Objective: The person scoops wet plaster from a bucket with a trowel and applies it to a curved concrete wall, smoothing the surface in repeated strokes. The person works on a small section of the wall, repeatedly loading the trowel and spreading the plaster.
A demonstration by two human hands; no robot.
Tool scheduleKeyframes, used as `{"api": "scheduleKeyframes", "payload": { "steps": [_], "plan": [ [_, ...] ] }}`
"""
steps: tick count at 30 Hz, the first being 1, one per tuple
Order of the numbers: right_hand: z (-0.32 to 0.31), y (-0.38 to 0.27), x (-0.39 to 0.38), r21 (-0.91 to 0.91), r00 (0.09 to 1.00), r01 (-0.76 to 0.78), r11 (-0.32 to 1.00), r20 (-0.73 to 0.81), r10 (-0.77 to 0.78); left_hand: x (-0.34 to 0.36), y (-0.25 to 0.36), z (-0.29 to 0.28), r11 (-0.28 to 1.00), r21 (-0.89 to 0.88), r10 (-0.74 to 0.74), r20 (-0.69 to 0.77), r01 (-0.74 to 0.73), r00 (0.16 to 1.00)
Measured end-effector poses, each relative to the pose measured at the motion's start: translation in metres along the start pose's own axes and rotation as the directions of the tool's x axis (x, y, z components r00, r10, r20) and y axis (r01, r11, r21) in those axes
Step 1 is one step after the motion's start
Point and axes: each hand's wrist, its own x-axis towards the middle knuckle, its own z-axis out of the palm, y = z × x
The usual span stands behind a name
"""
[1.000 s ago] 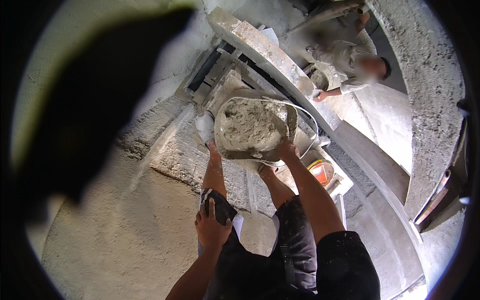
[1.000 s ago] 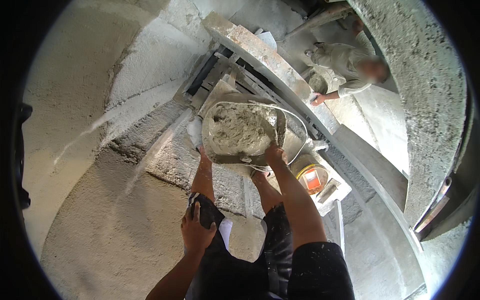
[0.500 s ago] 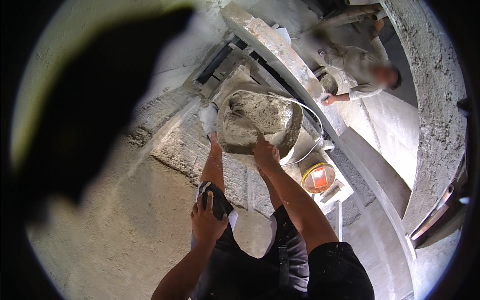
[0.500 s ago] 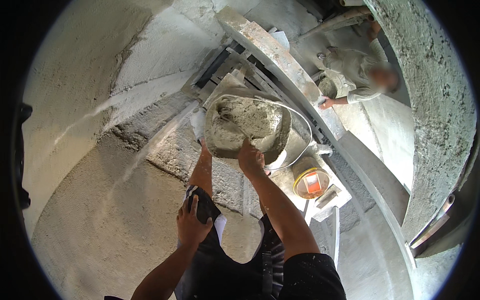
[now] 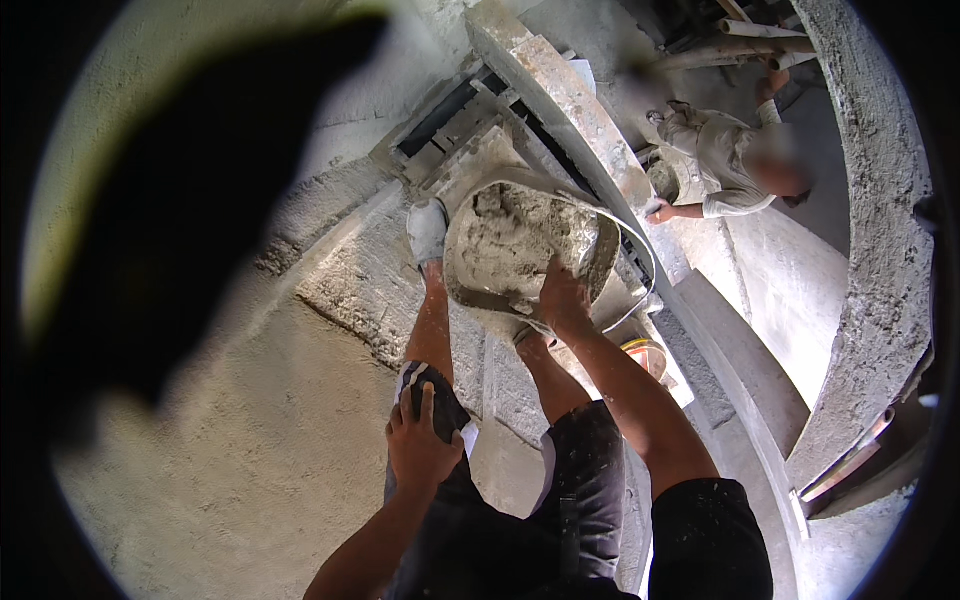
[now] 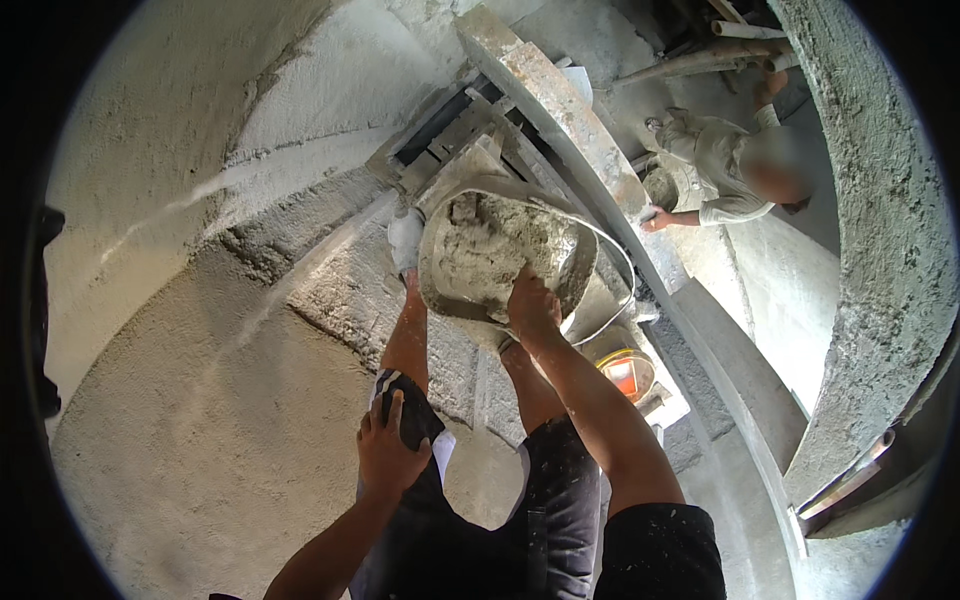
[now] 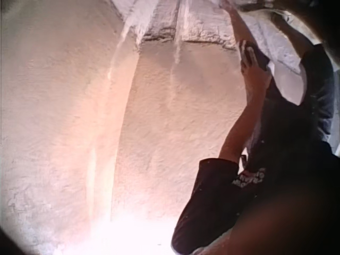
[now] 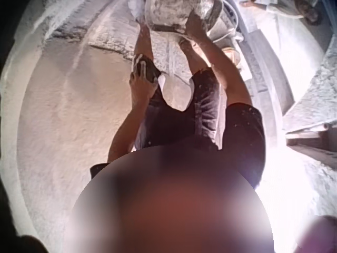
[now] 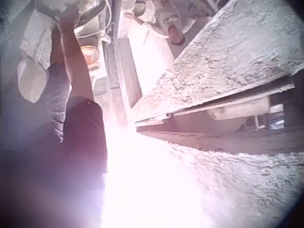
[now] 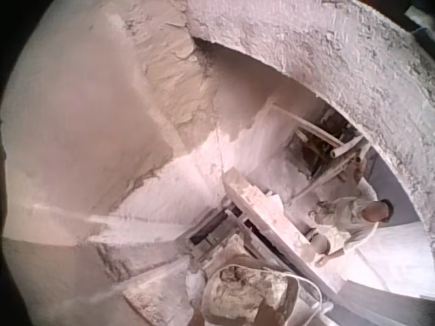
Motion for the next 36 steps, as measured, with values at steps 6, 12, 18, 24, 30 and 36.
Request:
{"api": "scheduleKeyframes", "payload": {
  "steps": [6, 12, 18, 24, 30, 36],
  "plan": [
    [0.034, -0.048, 0.066, -0.905, 0.972, 0.218, 0.366, 0.167, -0.165, 0.003, 0.000, 0.007, 1.000, -0.019, 0.004, -0.024, -0.005, 1.000],
    [0.000, -0.022, 0.006, -0.253, 0.972, 0.150, 0.956, 0.215, -0.096, 0.000, 0.004, 0.003, 0.999, -0.035, 0.014, -0.019, -0.015, 1.000],
    [-0.005, -0.033, 0.023, 0.331, 0.940, -0.072, 0.941, 0.338, -0.047, 0.002, 0.002, 0.006, 0.999, -0.039, 0.011, -0.030, -0.012, 0.999],
    [0.016, 0.015, -0.006, 0.305, 0.697, -0.538, 0.786, 0.685, 0.211, -0.001, -0.003, 0.003, 0.997, -0.071, -0.001, -0.005, 0.001, 1.000],
    [0.041, 0.039, 0.012, -0.060, 0.975, -0.149, 0.987, 0.160, 0.157, 0.003, -0.006, 0.005, 0.995, -0.097, -0.005, -0.001, 0.005, 1.000],
    [0.060, -0.031, 0.005, 0.013, 0.981, -0.084, 0.996, 0.176, 0.080, 0.001, -0.004, 0.007, 0.995, -0.094, 0.014, -0.027, -0.017, 1.000]
  ]
}}
